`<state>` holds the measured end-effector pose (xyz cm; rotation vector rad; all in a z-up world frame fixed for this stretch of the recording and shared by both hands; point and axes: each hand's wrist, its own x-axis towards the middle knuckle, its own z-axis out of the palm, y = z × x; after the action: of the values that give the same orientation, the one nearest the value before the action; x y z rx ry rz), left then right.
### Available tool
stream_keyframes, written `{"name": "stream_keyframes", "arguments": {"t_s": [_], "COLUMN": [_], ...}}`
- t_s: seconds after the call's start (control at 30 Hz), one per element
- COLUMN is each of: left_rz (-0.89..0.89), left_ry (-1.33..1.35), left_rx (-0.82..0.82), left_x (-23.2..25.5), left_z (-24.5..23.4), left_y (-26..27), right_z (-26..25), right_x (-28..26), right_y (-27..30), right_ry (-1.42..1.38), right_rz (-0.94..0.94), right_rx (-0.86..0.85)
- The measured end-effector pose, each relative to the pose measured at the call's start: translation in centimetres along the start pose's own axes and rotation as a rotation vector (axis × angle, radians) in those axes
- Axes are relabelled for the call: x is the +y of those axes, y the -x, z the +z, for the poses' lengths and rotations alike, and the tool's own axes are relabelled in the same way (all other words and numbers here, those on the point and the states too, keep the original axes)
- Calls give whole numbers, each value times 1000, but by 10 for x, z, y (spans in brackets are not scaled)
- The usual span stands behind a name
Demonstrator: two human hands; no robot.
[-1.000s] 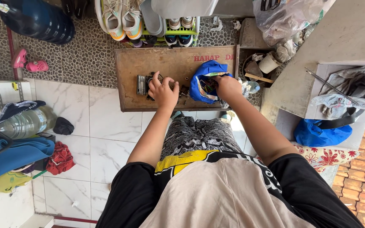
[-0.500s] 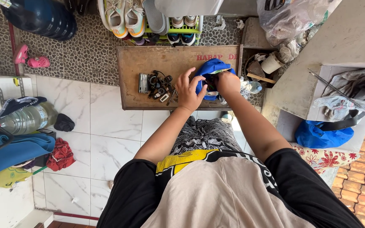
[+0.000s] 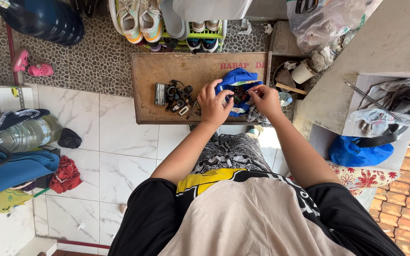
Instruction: The recorder organizes various small metal mechanical parts, possibly from a bicycle, into pouches and boxes.
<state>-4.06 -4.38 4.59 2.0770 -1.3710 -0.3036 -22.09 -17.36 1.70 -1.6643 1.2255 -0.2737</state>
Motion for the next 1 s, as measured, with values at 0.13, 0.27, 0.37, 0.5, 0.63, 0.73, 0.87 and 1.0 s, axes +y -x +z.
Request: {"name": "stream_keyframes", "arguments": {"t_s": [0.13,0.27,0.37,0.5,0.63,0.73,0.87,1.0], "left_rz": [11,75,55,62,30,-160,-274,-373], "left_ry": [-1,1,13,16,-18,-21,-112,-168], "left_rx": [-36,-48,-25,12,124,264,194,87], "left_x": [10,10,9,2,-28,-53,-74,-77], "left_z": [-4,-3,-7,-11,-2,-7,-19,-21], "left_y": [-1,1,1,3,2,7,18,26], "right_z": [1,6,13,21,37,47,62,67], "right_x": [12,-4,-9,-4,9,2,-3,11], "right_y": [-2,4,5,1,-15,-19,-24,-30], "right_ry": [-113,-292,-300,-350,1,460,671,725], "right_rz": [15,98,81,99,147,-114,-130,-151], "right_rx": [-62,-246,-290,-285,-73,20,0,-23]}}
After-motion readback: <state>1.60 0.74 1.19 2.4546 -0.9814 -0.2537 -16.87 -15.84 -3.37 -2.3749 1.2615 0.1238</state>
